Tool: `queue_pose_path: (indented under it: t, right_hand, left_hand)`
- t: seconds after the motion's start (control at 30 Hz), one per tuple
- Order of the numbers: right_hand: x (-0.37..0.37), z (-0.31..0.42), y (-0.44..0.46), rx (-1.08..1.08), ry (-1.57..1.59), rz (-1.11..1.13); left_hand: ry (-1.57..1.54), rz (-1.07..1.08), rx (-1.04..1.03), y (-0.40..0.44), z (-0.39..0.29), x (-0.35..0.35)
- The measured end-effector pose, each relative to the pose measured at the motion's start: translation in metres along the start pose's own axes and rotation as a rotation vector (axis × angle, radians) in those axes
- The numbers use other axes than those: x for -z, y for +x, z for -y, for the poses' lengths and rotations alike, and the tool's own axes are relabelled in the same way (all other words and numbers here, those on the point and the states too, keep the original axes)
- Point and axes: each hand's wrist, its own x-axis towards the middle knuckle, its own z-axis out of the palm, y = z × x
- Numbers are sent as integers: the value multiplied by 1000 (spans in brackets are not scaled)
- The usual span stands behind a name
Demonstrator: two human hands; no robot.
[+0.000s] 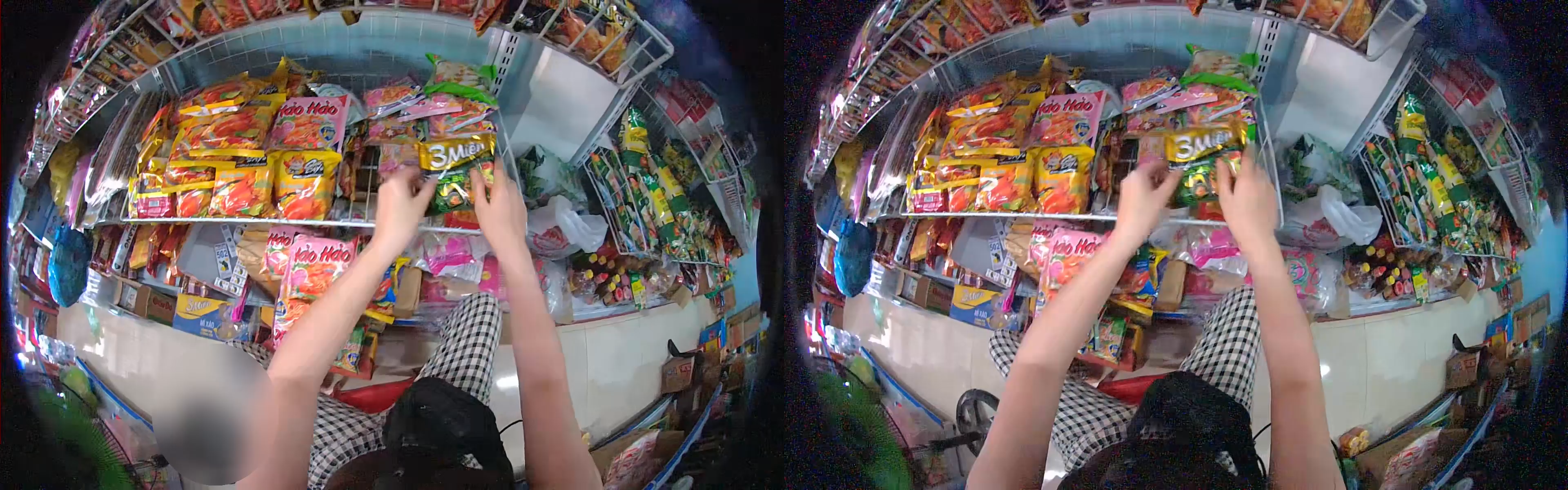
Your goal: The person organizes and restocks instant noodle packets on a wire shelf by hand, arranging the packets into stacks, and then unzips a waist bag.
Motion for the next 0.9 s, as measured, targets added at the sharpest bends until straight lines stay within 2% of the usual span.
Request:
queue_pose_path:
  t: [0.03, 0.07, 0.1, 0.17, 0.23, 0.3, 0.43, 0.5, 0.57, 0.63, 0.67, 0.73, 0.8, 0.83, 0.9]
  right_hand:
    - [4, -12, 6, 7, -142, 71]
    - [4, -21, 12, 13, -283, 145]
    - [0, -31, 12, 20, -288, 145]
    - [-15, -53, 1, 380, -563, -59]
    - [-24, -54, -6, 347, -469, -63]
    - [-19, -48, -8, 186, -442, 53]
    - [-22, -51, -8, 227, -464, 23]
    - [-25, -54, -8, 252, -473, 14]
    - [-29, -59, -8, 312, -442, -93]
    - [-29, -58, -10, 293, -445, -84]
    - [-29, -58, -10, 295, -431, -77]
    - [-22, -55, -10, 303, -424, -77]
    - [-17, -40, -15, 432, -287, -270]
    - [-12, -26, -24, 434, -286, -278]
    - [-4, 9, -54, 432, 171, -117]
  left_hand:
    - [26, 88, 59, 8, -3, -11]
    - [76, 61, -32, 14, 4, -26]
    - [127, 31, -118, 19, 20, -42]
    - [186, 72, -181, 23, 34, -56]
    - [64, 345, 142, 20, 28, -51]
    - [84, 352, 137, 18, 23, -45]
    - [158, 322, 20, 19, 21, -46]
    - [225, 207, -92, 13, 18, -47]
    - [302, 217, -89, 1, 3, -38]
    - [177, -28, -450, -12, -3, -33]
    - [296, 35, -469, -23, -1, -24]
    - [384, -102, -681, -47, 3, 7]
    - [472, -142, -558, -77, 13, 50]
    - [508, -188, -505, -90, 25, 70]
    - [581, -273, -319, -112, 39, 110]
